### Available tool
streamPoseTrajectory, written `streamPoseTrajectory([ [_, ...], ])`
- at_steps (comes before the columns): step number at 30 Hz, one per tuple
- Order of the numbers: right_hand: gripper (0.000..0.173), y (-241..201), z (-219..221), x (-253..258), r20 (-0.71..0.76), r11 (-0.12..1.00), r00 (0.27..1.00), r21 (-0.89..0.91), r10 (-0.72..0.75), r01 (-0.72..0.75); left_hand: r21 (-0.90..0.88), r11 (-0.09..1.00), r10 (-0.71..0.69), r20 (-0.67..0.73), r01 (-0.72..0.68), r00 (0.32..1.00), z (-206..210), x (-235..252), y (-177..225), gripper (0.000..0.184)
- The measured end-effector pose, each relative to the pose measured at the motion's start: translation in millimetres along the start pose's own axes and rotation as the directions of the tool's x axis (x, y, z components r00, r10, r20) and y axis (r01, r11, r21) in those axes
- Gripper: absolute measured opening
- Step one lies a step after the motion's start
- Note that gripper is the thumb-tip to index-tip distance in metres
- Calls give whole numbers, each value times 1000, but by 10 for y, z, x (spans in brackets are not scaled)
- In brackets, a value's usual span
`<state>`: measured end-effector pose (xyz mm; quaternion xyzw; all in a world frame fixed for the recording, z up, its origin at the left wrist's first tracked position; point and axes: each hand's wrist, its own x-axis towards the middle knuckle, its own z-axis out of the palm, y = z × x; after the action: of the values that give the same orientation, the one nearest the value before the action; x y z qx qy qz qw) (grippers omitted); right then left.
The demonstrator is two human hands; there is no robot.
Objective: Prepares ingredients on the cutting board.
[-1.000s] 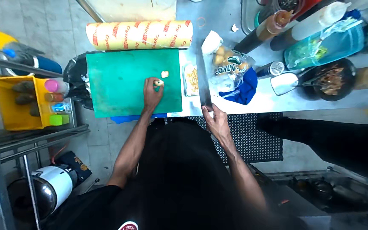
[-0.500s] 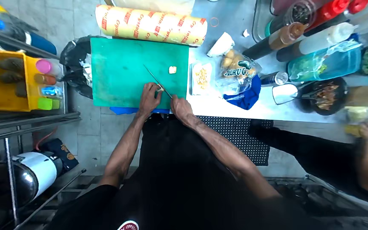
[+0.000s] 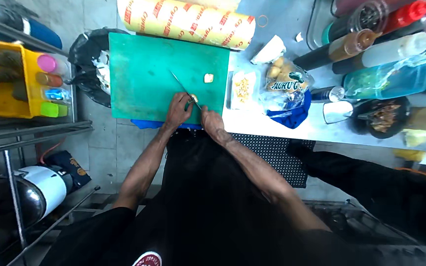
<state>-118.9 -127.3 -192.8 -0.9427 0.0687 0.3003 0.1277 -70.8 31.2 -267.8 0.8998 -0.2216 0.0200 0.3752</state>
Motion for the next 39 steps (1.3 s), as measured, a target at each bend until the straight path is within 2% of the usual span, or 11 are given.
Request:
streamPoseTrajectory([
  [8,27,-210,-504,-428,188,994,977,-67,102,-91,-28,996,-81,-45,80,996,-111,-83,27,22],
  [14,30,-57,143,-53,28,999,999,-19,29,-28,-18,995,-98,28,98,995,-110,-65,-77,20],
  [19,37,24,-69,-74,64,999,998,50,-12,9,-51,996,-70,67,73,995,-171,-58,-86,21],
  [23,37,196,-427,-435,-59,972,997,228,-50,62,-37,998,-49,217,58,975,-335,76,-138,29],
  [25,34,310,-576,-706,-123,942,991,323,-51,89,-54,995,96,363,-82,927,-409,218,-196,42],
  [27,35,467,-540,-805,-131,926,991,372,-15,63,-63,966,247,521,-251,817,-464,401,-225,50],
  [30,37,648,-404,-875,-129,918,992,395,16,37,-86,920,351,618,-383,704,-431,581,-255,41],
  [32,35,663,-352,-856,-128,917,992,397,16,36,-109,924,357,589,-366,725,-390,623,-261,30],
  [34,33,645,-300,-804,-111,924,993,383,26,18,-82,950,300,502,-301,811,-342,588,-214,29],
  [37,32,585,-191,-656,-100,960,994,281,40,-10,104,990,65,284,-98,957,-198,388,-34,36],
  [39,32,517,-160,-605,-95,974,994,222,60,-38,163,984,-98,166,70,981,-93,264,66,45],
])
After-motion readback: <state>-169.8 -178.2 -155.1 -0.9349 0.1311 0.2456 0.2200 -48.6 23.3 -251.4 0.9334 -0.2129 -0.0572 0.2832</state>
